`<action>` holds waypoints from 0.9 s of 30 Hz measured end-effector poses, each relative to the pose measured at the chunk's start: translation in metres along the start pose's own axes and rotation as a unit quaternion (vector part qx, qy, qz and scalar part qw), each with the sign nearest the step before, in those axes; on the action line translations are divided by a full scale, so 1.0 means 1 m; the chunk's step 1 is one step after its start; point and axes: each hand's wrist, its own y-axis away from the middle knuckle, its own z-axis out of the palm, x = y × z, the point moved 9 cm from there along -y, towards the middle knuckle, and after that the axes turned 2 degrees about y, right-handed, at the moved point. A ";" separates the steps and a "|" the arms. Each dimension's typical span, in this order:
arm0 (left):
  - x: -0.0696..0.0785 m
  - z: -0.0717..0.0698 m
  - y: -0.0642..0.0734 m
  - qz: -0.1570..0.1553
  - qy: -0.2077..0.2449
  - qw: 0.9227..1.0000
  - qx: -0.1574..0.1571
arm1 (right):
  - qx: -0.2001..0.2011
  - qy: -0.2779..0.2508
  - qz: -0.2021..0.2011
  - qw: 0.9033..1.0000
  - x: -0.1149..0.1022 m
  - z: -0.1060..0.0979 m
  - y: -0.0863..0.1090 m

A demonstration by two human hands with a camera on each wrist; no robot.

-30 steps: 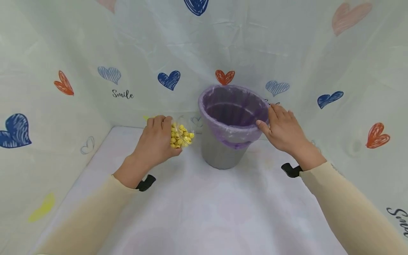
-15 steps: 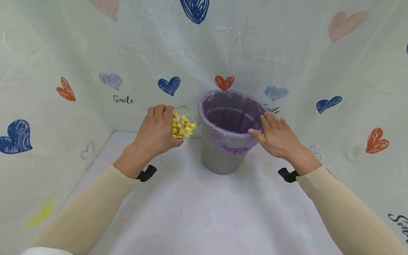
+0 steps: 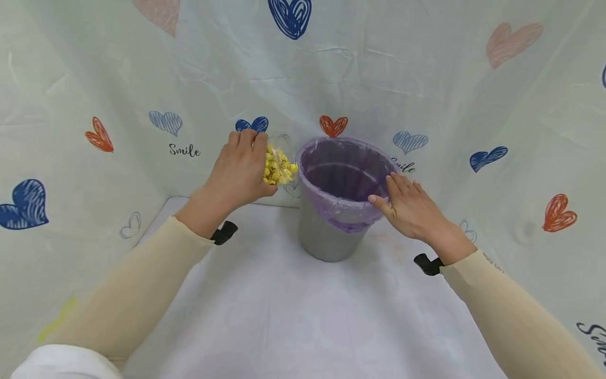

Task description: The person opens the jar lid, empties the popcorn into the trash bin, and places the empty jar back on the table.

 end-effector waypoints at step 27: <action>0.039 0.037 -0.063 0.045 -0.124 0.983 -0.127 | -0.002 -0.024 0.009 1.000 0.005 0.002 -0.002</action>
